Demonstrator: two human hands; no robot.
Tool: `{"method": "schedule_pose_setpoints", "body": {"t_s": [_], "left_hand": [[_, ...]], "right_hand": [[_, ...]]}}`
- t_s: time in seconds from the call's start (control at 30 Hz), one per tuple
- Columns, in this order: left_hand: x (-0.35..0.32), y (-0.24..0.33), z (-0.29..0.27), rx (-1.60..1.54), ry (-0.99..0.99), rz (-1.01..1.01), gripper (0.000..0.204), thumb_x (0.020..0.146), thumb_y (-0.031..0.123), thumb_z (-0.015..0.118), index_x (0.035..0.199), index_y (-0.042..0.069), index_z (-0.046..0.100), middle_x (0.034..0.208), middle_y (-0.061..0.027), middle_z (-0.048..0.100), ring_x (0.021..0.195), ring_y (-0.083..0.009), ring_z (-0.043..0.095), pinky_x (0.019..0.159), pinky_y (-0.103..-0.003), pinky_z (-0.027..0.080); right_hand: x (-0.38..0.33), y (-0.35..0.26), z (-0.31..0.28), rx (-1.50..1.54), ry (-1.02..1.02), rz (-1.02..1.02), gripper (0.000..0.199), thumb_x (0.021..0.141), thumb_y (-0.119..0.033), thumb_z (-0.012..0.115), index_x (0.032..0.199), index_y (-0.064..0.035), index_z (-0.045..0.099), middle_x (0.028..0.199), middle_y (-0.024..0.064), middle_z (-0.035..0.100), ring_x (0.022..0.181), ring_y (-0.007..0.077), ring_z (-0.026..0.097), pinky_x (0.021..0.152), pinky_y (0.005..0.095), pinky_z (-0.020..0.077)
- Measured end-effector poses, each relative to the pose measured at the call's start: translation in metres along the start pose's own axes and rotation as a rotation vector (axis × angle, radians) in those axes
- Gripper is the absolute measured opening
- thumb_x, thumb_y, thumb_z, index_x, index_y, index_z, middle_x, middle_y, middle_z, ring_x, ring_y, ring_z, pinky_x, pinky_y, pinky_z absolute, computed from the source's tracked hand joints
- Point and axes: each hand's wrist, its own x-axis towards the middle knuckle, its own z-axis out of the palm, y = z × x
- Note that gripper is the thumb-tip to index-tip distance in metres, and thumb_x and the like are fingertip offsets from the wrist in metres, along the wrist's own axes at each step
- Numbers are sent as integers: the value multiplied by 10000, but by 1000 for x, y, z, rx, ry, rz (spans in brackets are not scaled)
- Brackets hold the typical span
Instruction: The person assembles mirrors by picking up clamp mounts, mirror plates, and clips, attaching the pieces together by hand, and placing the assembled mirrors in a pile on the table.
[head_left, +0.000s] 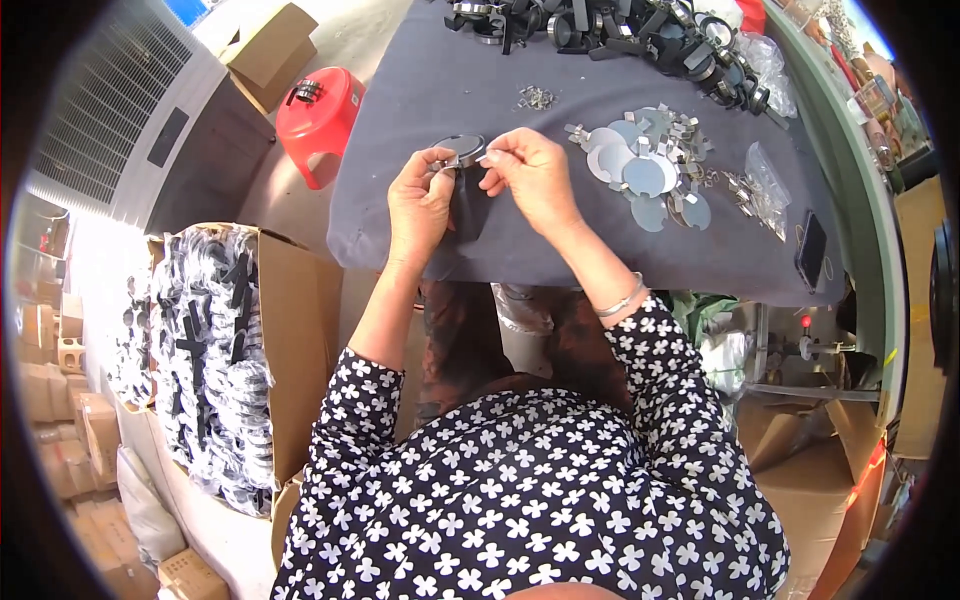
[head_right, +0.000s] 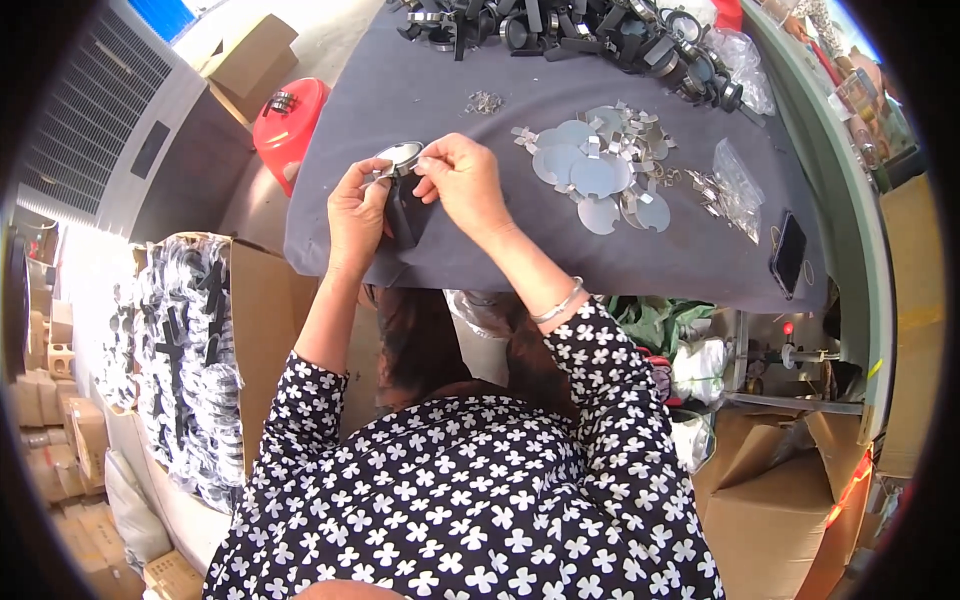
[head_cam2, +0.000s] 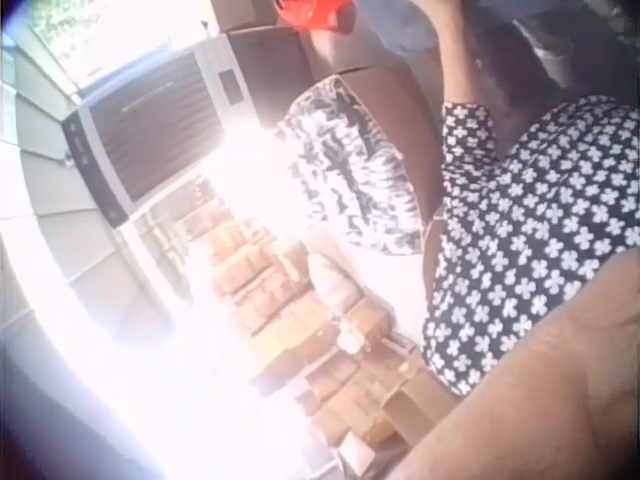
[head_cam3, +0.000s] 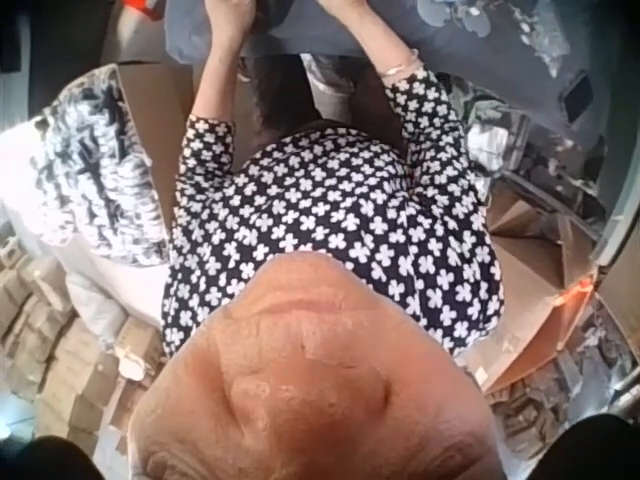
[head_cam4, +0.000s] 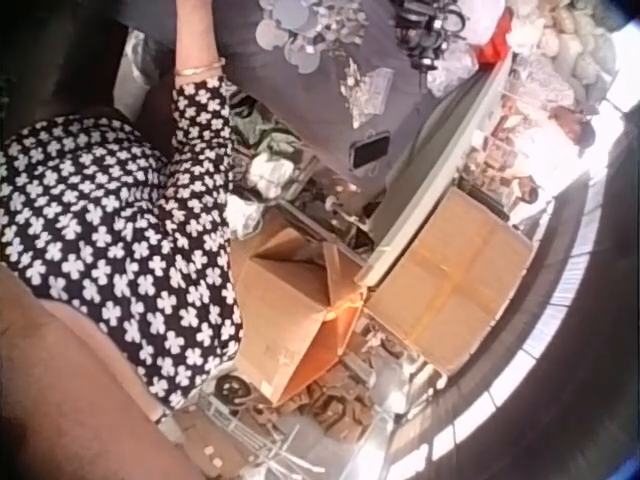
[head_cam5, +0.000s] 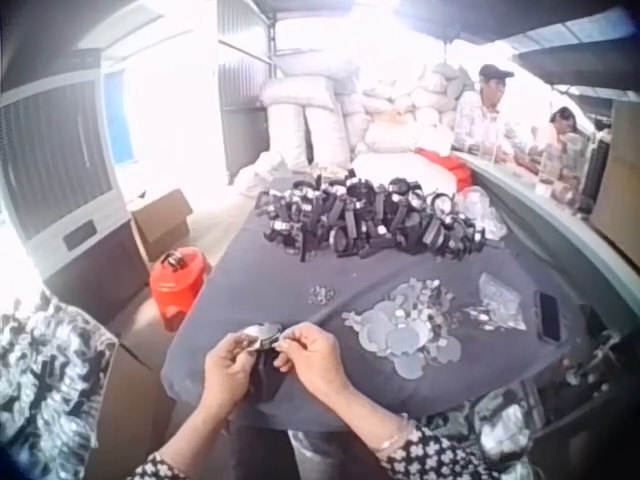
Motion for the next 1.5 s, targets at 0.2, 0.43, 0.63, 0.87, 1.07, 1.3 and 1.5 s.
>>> {"method": "schedule_pose_setpoints", "body": {"t_s": [0.2, 0.43, 0.63, 0.87, 1.07, 1.3, 1.5], "left_hand": [[0, 0, 0, 31, 0, -6, 131, 869, 49, 500, 980, 51, 570, 636, 27, 513, 480, -24, 419, 370, -197, 356], [1, 4, -1, 28, 9, -2, 142, 869, 51, 492, 989, 49, 567, 625, 19, 522, 480, -30, 429, 374, -201, 360], [1, 4, 1, 9, 2, -11, 141, 868, 50, 490, 983, 48, 572, 628, 14, 534, 476, -32, 437, 371, -203, 362], [2, 1, 0, -41, -3, -21, 142, 862, 45, 494, 980, 39, 572, 627, 11, 536, 477, -35, 440, 368, -204, 371], [1, 1, 0, -17, 13, -18, 142, 855, 46, 498, 973, 40, 576, 631, 6, 543, 480, -37, 439, 372, -207, 375], [2, -1, 1, -71, 6, -21, 153, 850, 42, 500, 982, 44, 580, 641, 9, 553, 494, -34, 452, 379, -204, 377], [2, 2, 0, -117, 4, -62, 142, 858, 48, 524, 978, 48, 600, 660, 24, 558, 508, -23, 451, 395, -193, 375]], "right_hand": [[-3, 9, 21, -2, 108, -28, 57, 829, -11, 564, 788, 27, 553, 643, 46, 585, 498, 80, 551, 413, 207, 421], [-9, 9, 21, -73, 107, 31, 72, 831, -15, 560, 771, 24, 553, 631, 44, 577, 476, 85, 541, 408, 221, 422], [-7, 8, 14, -314, 32, -8, 81, 857, -33, 541, 796, 17, 555, 646, 20, 569, 491, 74, 531, 438, 204, 425], [9, -1, 6, -532, -80, -218, 106, 869, -56, 535, 794, 13, 564, 645, 19, 566, 478, 71, 515, 420, 203, 402], [2, -10, 18, -57, -53, 298, 122, 865, -86, 555, 779, -3, 583, 638, 15, 551, 466, 62, 485, 390, 194, 358], [14, 4, 2, -478, -87, -216, 52, 787, -45, 636, 770, -13, 599, 680, -7, 541, 562, 68, 482, 518, 212, 399], [40, -14, -14, -358, -452, -173, 98, 754, -30, 655, 795, -16, 567, 697, -5, 521, 654, 67, 481, 599, 225, 410]]}}
